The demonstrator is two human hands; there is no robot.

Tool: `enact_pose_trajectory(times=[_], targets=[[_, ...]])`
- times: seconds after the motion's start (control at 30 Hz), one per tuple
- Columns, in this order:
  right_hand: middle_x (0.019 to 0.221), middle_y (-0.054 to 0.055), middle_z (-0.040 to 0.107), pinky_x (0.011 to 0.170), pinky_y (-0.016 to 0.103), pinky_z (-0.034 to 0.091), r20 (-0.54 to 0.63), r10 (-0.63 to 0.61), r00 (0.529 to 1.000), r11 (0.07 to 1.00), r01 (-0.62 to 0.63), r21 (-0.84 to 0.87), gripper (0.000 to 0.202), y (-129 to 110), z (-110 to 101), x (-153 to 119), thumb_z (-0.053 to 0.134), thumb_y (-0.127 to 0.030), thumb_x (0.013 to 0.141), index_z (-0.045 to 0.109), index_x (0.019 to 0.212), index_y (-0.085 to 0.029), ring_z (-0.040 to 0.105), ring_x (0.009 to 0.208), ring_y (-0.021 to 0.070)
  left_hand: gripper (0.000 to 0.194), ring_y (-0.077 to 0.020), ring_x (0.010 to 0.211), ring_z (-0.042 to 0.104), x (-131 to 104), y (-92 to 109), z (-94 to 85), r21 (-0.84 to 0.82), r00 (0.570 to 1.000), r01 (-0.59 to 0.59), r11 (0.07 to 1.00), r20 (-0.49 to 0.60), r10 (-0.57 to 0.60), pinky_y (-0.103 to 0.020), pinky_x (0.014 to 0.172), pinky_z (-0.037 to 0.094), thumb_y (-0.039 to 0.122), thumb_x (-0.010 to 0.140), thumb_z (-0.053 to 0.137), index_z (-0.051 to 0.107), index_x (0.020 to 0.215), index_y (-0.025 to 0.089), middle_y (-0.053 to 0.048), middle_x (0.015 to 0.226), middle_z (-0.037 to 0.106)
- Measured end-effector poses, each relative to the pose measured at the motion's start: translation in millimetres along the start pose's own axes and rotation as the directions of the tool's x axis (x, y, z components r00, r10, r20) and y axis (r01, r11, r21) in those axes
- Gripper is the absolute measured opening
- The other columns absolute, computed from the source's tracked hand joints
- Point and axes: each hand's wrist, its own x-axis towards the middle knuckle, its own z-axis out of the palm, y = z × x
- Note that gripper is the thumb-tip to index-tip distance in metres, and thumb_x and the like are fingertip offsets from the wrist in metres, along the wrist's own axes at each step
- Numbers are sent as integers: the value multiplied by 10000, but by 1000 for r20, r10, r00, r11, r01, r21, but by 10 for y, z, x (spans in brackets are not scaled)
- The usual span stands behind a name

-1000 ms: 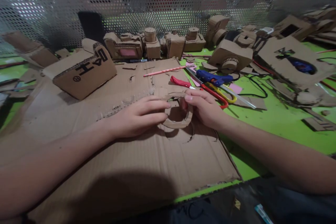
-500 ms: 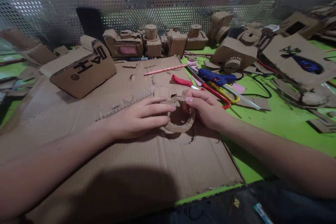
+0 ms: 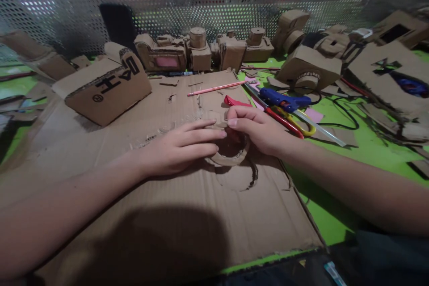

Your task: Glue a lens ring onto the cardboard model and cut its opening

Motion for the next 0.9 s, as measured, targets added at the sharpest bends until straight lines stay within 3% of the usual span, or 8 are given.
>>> enact_pose_trajectory(times=[0.13, 0.33, 0.53, 0.67, 0.8, 0.9], targets=[[579, -51, 562, 495, 219, 377, 61, 43, 997, 995, -48, 89, 182, 54, -8, 102, 721, -311, 716, 579, 685, -203, 490, 525, 94, 233, -258, 1464, 506, -9, -25, -8, -14, 1000, 5, 1000, -15, -5, -428, 1196, 493, 102, 1016, 552, 623, 1234, 144, -184, 1329, 704], [581, -46, 551, 511, 208, 378, 151, 38, 988, 999, -41, 17, 200, 14, -49, 78, 726, -314, 760, 605, 664, -188, 482, 536, 83, 298, -278, 1445, 526, -24, -4, -51, 12, 999, 38, 999, 12, -38, -429, 1189, 505, 133, 960, 677, 651, 1253, 179, -158, 1330, 689], [593, -31, 566, 517, 214, 392, 139, 32, 990, 999, -26, -40, 170, -29, -39, 49, 685, -283, 790, 605, 673, -190, 498, 549, 92, 274, -280, 1441, 526, -16, 2, -70, 21, 999, 1, 1000, 54, -2, -419, 1192, 500, 128, 999, 614, 640, 1272, 134, -172, 1300, 698], [629, -34, 582, 517, 215, 417, 192, 62, 979, 998, -54, -42, 121, -40, -25, 44, 708, -282, 799, 643, 752, -191, 522, 563, 95, 255, -278, 1354, 607, 13, 18, -101, 55, 999, 2, 998, 37, -4, -394, 1122, 565, 157, 986, 644, 670, 1239, 161, -143, 1213, 726], [626, -38, 573, 501, 201, 401, 162, 26, 986, 993, -7, -114, 153, -36, -11, 15, 737, -275, 811, 641, 731, -187, 515, 561, 85, 229, -263, 1260, 673, 21, 29, -88, 45, 999, 24, 999, 29, -26, -365, 1042, 612, 174, 988, 637, 689, 1207, 218, -103, 1143, 742], [636, -34, 589, 499, 207, 423, 142, 79, 987, 997, -79, -5, 170, -21, -9, 33, 771, -313, 793, 655, 770, -191, 531, 558, 93, 229, -261, 1214, 692, 15, 26, -47, 66, 999, 50, 997, -19, -49, -382, 1020, 621, 180, 979, 644, 678, 1201, 229, -112, 1169, 722]])
